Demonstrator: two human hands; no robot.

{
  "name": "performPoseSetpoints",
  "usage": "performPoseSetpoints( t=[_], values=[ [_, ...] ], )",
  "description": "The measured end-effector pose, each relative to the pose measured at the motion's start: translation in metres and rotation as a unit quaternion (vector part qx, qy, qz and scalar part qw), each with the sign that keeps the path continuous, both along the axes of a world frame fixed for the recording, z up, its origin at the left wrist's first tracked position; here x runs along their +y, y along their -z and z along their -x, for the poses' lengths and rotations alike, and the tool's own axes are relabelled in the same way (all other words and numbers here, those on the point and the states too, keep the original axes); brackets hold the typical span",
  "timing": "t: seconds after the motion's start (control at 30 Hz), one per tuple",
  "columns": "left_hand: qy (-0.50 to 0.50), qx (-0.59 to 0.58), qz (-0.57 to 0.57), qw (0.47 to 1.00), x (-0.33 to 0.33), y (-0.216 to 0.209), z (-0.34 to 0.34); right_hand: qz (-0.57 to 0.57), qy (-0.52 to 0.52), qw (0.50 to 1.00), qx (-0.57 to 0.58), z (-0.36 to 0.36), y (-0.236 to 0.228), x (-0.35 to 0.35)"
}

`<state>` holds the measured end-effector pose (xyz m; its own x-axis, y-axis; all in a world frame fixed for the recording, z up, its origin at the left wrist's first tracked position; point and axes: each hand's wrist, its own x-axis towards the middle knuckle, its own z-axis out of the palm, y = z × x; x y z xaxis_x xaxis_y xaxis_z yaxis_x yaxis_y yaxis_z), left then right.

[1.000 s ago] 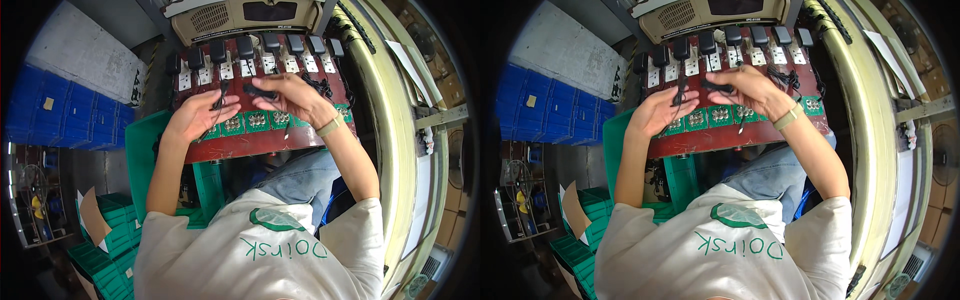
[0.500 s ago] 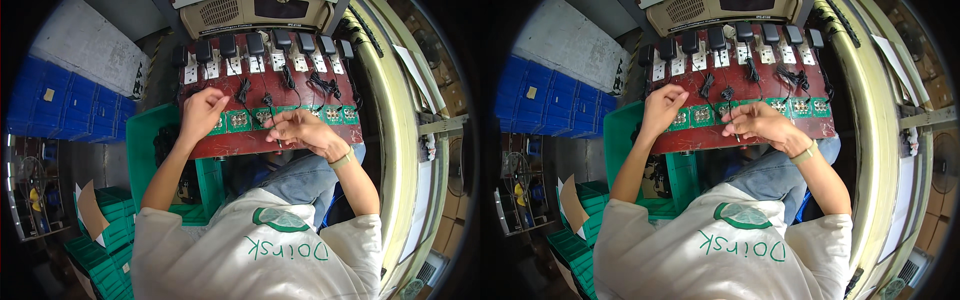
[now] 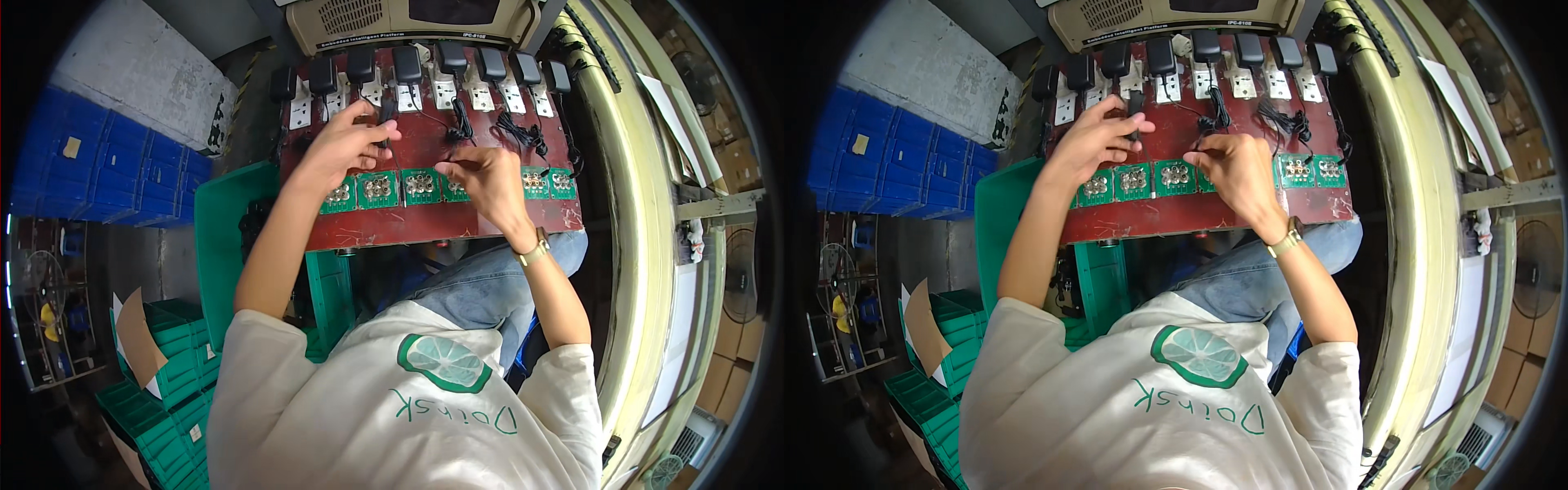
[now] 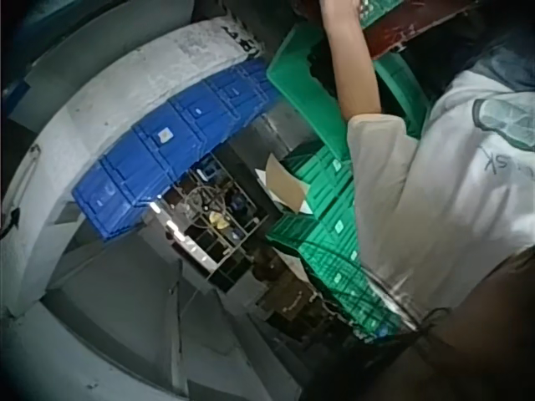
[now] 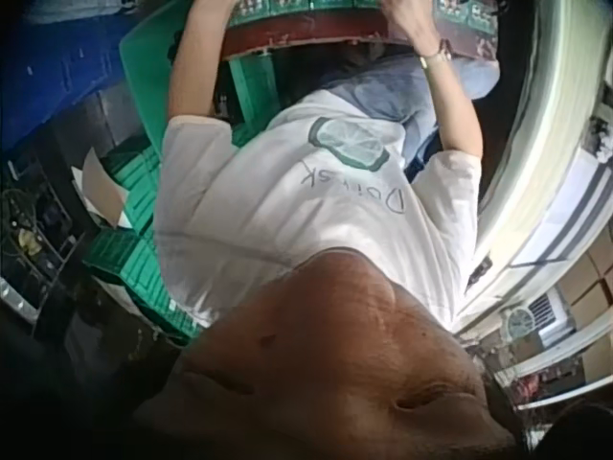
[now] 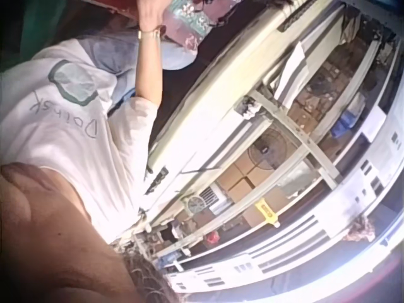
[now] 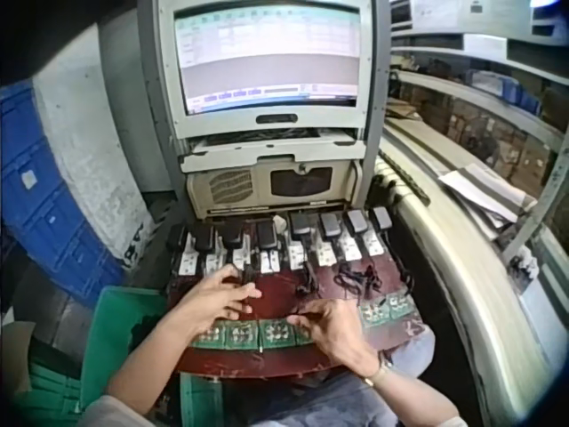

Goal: The person is manually testing and assembling circuit boards by connecting wire harnesses and placing them into a testing rig.

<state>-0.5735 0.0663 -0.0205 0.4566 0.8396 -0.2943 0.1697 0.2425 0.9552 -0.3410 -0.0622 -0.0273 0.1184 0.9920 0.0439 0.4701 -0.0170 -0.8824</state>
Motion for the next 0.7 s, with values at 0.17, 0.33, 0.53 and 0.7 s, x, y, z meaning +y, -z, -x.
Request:
performPoseSetpoints(
  t=[0.17,0.33,0.53,0.7],
  values=[
    [0.006,-0.144,0.178,0.973,-0.013,-0.008,0.047,-0.017,-0.012,1.0,0.002,0.016,0.017,0.006],
    [-0.014,-0.2,0.208,0.957,-0.022,0.005,0.07,-0.046,-0.033,0.997,-0.053,0.02,0.022,0.01],
    [-0.03,-0.136,0.036,0.99,-0.045,-0.009,0.064,-0.22,-0.031,0.953,-0.206,0.024,0.042,0.008],
    [-0.012,-0.022,-0.116,0.993,-0.043,-0.017,0.058,-0.127,0.028,0.959,-0.254,0.034,-0.003,-0.001]
  ],
)
